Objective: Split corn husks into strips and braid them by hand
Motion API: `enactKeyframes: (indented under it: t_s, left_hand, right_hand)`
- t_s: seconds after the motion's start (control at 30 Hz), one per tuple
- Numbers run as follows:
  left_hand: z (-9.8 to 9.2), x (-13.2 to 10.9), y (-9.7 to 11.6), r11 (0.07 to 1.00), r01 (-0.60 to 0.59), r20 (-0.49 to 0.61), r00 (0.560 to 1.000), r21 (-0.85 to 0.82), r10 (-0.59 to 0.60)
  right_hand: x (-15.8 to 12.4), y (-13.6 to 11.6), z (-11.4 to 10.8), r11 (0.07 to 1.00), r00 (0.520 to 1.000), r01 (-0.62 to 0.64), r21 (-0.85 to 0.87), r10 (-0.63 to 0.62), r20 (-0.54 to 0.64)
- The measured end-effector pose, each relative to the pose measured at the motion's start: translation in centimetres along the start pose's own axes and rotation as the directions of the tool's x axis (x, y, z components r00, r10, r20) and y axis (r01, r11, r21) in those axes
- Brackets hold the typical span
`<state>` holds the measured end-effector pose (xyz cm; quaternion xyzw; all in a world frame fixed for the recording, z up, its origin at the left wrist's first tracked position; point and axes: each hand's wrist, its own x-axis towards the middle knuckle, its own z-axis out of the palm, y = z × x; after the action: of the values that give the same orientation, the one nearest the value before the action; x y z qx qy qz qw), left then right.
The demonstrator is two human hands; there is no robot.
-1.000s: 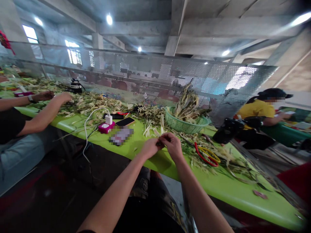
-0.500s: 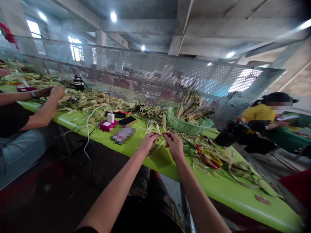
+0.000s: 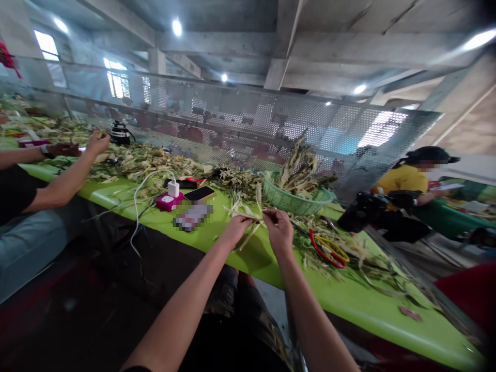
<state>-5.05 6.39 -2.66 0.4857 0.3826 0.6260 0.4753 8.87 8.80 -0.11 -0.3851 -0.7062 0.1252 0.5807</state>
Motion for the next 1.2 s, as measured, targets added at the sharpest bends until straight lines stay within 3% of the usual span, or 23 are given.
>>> enactKeyframes:
  t_s: [0.13,0.33,0.5,0.73,0.83,0.93,1.0,1.1,1.2]
  left_hand:
    - [0.0,-0.3,0.1,0.999,0.052,-0.035,0.998,0.017,-0.051]
    - [0.0,-0.5,0.2,0.999,-0.029,0.040,0.999,0.042,0.027]
    - [-0.1,-0.5,0.4,0.992,-0.018,0.116,0.993,0.123,0.003]
    - [-0.3,-0.7,0.7,0.967,-0.108,0.201,0.978,0.231,0.061]
    - [-0.3,-1.0,0.9,0.982,-0.033,0.122,0.992,0.186,0.010]
    - [-0.2,-0.9,0.9,0.998,0.066,-0.032,0.997,0.018,-0.066]
    - [-0.3,-0.7,0.8,0.992,0.068,-0.107,0.991,-0.102,-0.079]
    - [-0.3,-0.4,0.6,0.987,0.036,-0.149,0.987,-0.159,-0.060]
    - [-0.3,-0.6,0.7,0.997,0.005,-0.151,0.988,-0.083,-0.017]
  right_hand:
    - [0.1,0.4,-0.1,1.000,0.997,-0.013,0.025,0.011,0.082]
    - [0.0,1.1,0.4,0.944,0.942,-0.248,0.218,0.182,0.283]
    - [-0.2,1.2,0.5,0.844,0.917,-0.386,0.372,0.307,0.255]
    - [-0.2,1.5,0.6,0.895,0.950,-0.311,0.319,0.286,0.124]
    - [-0.1,1.3,0.4,0.933,0.967,-0.252,0.256,0.232,0.107]
    - [0.0,0.9,0.0,0.955,0.977,-0.208,0.212,0.212,0.006]
    - [0.0,0.6,-0.1,0.942,0.969,-0.241,0.232,0.248,-0.002]
    - [-0.2,0.3,0.2,0.907,0.943,-0.320,0.275,0.277,0.186]
    - [-0.4,0.3,0.6,0.928,0.927,-0.279,0.246,0.193,0.322]
